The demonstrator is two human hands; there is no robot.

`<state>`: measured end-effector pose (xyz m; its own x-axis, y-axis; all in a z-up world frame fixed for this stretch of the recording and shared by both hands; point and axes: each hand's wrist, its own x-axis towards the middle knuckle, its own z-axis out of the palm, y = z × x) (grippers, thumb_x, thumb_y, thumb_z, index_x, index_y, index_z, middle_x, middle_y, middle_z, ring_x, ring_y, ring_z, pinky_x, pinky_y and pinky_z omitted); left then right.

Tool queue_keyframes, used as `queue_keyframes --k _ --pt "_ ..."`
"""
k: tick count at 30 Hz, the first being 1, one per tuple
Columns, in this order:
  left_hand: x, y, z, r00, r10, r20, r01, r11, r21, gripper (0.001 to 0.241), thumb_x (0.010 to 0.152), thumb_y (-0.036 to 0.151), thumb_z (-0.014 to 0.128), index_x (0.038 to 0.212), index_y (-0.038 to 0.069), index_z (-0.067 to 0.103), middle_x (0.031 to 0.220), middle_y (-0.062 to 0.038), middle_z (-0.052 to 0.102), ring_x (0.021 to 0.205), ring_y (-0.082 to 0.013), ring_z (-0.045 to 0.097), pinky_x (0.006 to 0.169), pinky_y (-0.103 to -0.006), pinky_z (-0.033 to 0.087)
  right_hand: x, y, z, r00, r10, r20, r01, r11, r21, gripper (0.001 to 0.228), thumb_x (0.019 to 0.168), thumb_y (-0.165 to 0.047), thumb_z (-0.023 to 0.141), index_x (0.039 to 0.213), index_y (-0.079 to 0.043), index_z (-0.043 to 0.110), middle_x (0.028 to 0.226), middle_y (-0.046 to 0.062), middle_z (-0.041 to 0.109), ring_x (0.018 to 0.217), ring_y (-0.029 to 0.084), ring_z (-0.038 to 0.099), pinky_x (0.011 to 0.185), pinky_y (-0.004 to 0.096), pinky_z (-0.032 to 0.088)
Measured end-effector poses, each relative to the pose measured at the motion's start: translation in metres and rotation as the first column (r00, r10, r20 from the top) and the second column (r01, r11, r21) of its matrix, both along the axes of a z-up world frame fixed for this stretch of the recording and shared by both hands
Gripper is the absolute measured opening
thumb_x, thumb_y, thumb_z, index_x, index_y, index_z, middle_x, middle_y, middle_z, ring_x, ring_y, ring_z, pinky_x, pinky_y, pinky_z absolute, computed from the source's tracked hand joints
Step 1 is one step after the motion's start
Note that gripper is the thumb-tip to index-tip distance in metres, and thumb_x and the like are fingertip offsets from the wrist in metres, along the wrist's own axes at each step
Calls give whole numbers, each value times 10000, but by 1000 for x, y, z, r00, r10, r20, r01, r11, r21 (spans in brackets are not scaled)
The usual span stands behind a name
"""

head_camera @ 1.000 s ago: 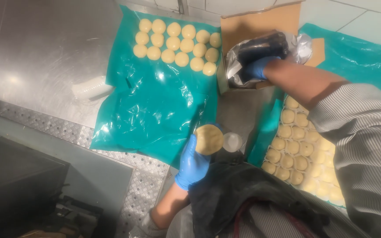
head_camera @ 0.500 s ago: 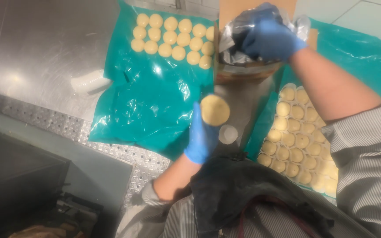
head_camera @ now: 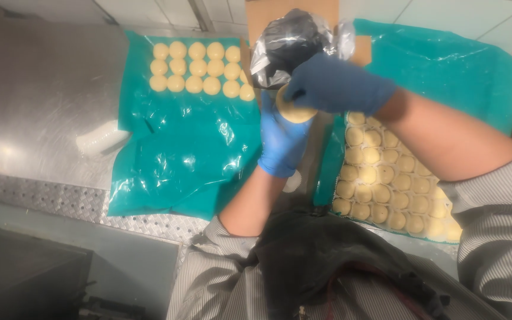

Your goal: Filling pastry dough with a dark filling and rolling them into balls.

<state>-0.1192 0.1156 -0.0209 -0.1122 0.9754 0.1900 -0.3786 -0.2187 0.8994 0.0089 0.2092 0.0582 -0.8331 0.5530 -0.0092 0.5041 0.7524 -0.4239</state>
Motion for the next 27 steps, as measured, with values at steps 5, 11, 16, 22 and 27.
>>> queue_keyframes --k 5,11,16,22,27 --pt "5 6 -24 799 -220 559 247 969 28 399 1057 184 513 1398 -20 476 1346 -160 592 1195 -203 599 1088 -336 473 5 -11 -3 999 -43 33 41 998 41 144 843 -133 665 887 -34 760 904 71 730 679 252 608 680 388 507" --pt "0 -2 7 996 25 -86 -30 998 -57 490 898 80 730 1327 9 504 1255 -147 635 1094 -201 653 1015 -321 544 1 -14 16 991 -132 13 132 989 -59 256 852 -117 669 1076 -116 793 1010 37 768 775 231 686 774 373 547" --pt "-7 11 -18 932 -156 327 145 988 57 317 1060 34 569 1367 17 490 1354 -148 582 1177 -213 621 1084 -362 531 -6 -9 29 956 -289 56 294 922 -250 376 877 -82 605 1186 -188 789 973 12 807 649 129 666 704 288 545" --pt "-28 0 -8 940 141 -312 -158 987 -32 505 882 92 764 1298 30 484 1174 -132 676 1012 -202 710 911 -299 623 -6 18 5 928 -57 -367 74 997 33 181 916 26 692 1072 17 781 940 124 778 657 156 698 611 233 567" --pt "-69 -12 -31 510 28 860 298 932 -207 581 1100 455 420 1451 -5 475 1325 -160 617 1183 -231 618 1037 -374 513 13 72 -85 983 82 -167 14 864 504 184 1005 -240 694 1082 -114 804 996 33 761 645 245 664 656 328 553"
